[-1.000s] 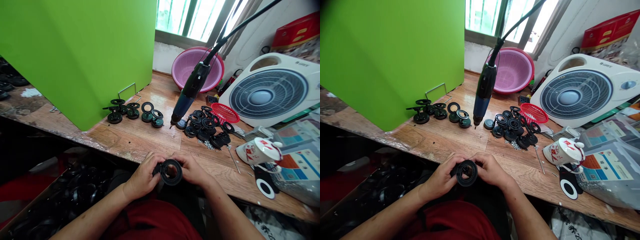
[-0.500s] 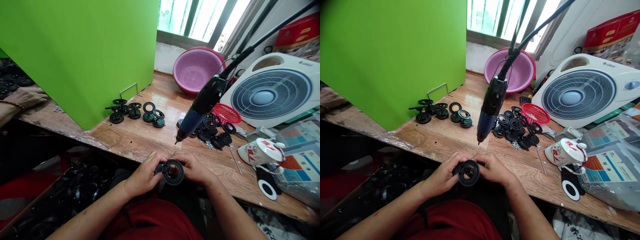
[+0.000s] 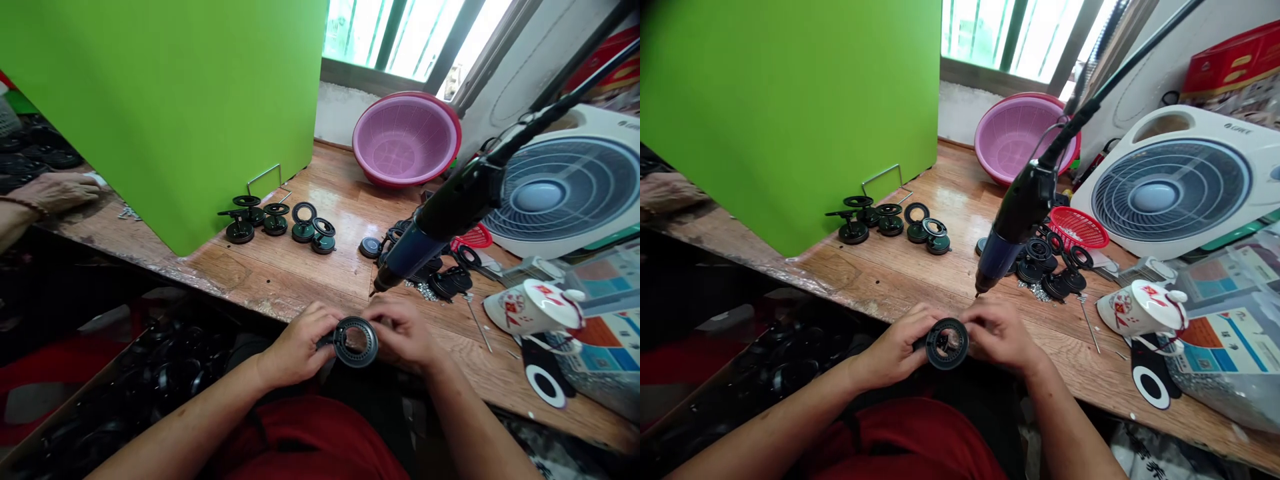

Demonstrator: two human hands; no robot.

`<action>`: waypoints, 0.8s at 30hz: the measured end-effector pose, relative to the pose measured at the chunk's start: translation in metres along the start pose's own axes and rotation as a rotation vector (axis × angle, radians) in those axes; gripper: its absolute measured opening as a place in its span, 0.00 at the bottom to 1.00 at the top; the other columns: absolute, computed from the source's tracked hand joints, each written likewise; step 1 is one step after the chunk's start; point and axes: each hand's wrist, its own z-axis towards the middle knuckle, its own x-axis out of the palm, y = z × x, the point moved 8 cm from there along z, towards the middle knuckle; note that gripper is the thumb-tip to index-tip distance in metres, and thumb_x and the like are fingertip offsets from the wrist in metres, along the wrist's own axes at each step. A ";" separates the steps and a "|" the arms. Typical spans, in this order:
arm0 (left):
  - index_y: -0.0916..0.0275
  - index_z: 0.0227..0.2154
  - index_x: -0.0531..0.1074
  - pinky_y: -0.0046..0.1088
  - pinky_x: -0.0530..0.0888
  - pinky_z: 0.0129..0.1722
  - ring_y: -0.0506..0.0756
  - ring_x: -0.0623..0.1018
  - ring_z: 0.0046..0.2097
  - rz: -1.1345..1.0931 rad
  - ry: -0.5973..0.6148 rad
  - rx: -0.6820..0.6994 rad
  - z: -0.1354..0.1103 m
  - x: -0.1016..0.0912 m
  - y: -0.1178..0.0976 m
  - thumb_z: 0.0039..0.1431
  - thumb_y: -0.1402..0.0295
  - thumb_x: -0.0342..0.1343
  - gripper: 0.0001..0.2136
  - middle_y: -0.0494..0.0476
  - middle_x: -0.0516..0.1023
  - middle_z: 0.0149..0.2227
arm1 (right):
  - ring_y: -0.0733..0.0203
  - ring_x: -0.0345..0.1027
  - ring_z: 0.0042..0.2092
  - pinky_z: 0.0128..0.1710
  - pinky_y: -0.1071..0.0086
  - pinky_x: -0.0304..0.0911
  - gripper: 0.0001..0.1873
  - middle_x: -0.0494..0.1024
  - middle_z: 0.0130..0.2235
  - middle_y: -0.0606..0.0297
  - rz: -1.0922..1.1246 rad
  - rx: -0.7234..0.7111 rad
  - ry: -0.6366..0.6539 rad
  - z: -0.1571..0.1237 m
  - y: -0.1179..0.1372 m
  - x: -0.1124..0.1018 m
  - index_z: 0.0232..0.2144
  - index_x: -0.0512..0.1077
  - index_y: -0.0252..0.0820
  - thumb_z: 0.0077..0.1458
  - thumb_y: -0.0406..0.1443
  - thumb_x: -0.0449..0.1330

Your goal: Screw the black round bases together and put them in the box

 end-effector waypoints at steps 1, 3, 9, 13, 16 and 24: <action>0.61 0.44 0.69 0.37 0.65 0.50 0.59 0.68 0.48 0.007 -0.019 0.000 0.000 0.000 -0.001 0.53 0.77 0.54 0.15 0.60 0.73 0.46 | 0.65 0.63 0.28 0.29 0.71 0.59 0.04 0.70 0.27 0.67 0.006 -0.072 -0.205 0.002 0.010 -0.022 0.33 0.74 0.41 0.55 0.33 0.59; 0.62 0.43 0.69 0.38 0.66 0.49 0.59 0.68 0.47 -0.023 -0.078 -0.034 -0.002 -0.001 -0.003 0.53 0.75 0.54 0.13 0.61 0.73 0.44 | 0.63 0.64 0.32 0.33 0.70 0.60 0.06 0.71 0.31 0.66 0.054 -0.209 -0.635 0.001 0.031 -0.067 0.35 0.73 0.43 0.52 0.32 0.59; 0.64 0.34 0.70 0.31 0.69 0.44 0.55 0.74 0.41 -0.733 -0.405 -0.373 -0.016 -0.002 0.006 0.51 0.68 0.61 0.08 0.59 0.75 0.38 | 0.53 0.66 0.44 0.39 0.59 0.65 0.24 0.70 0.45 0.60 0.323 -0.190 -0.493 0.077 0.052 -0.076 0.48 0.67 0.51 0.46 0.41 0.63; 0.66 0.30 0.71 0.27 0.70 0.34 0.50 0.74 0.30 -1.219 -0.582 -0.650 -0.031 0.006 0.023 0.42 0.65 0.67 0.14 0.55 0.76 0.29 | 0.59 0.66 0.32 0.35 0.60 0.66 0.20 0.70 0.32 0.64 0.364 -0.112 -0.406 0.097 0.049 -0.052 0.44 0.68 0.49 0.47 0.36 0.65; 0.67 0.26 0.72 0.24 0.69 0.29 0.48 0.73 0.25 -1.288 -0.678 -0.848 -0.045 0.006 0.034 0.40 0.63 0.68 0.14 0.54 0.75 0.25 | 0.59 0.66 0.34 0.35 0.60 0.67 0.23 0.67 0.33 0.65 0.430 -0.102 -0.375 0.088 0.060 -0.032 0.46 0.67 0.48 0.46 0.36 0.65; 0.66 0.28 0.73 0.27 0.71 0.33 0.52 0.76 0.30 -1.282 -0.691 -0.844 -0.041 0.007 0.032 0.38 0.62 0.69 0.16 0.54 0.77 0.27 | 0.59 0.62 0.33 0.32 0.62 0.67 0.15 0.58 0.33 0.63 0.372 -0.145 -0.445 0.044 0.117 0.000 0.44 0.61 0.52 0.55 0.45 0.55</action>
